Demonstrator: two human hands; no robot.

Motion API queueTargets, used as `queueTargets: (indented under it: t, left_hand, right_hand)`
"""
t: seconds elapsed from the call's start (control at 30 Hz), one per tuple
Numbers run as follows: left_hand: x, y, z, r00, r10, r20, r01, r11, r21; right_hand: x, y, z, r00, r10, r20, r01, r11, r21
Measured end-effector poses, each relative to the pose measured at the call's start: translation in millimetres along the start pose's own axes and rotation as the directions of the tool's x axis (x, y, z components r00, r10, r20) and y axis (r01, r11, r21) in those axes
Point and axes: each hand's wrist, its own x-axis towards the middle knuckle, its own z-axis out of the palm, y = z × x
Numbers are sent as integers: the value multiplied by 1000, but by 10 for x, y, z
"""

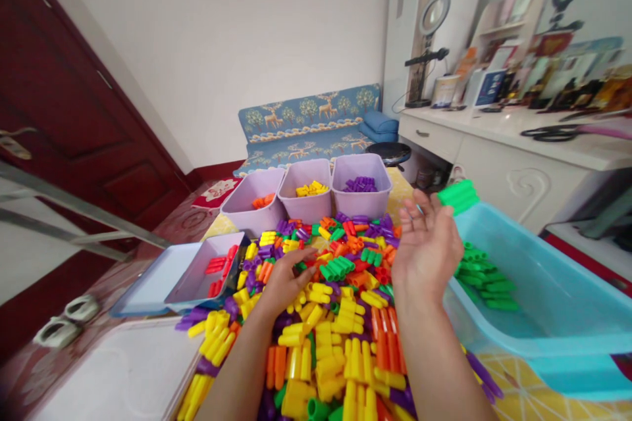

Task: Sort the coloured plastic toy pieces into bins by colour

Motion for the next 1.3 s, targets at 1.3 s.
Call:
queueTargets:
  t: [1.3]
  left_hand:
    - [4,15,-5,994,-58,-90,50,995,-86]
  right_hand:
    - [14,25,-37,998,-59,3,59,989,-134]
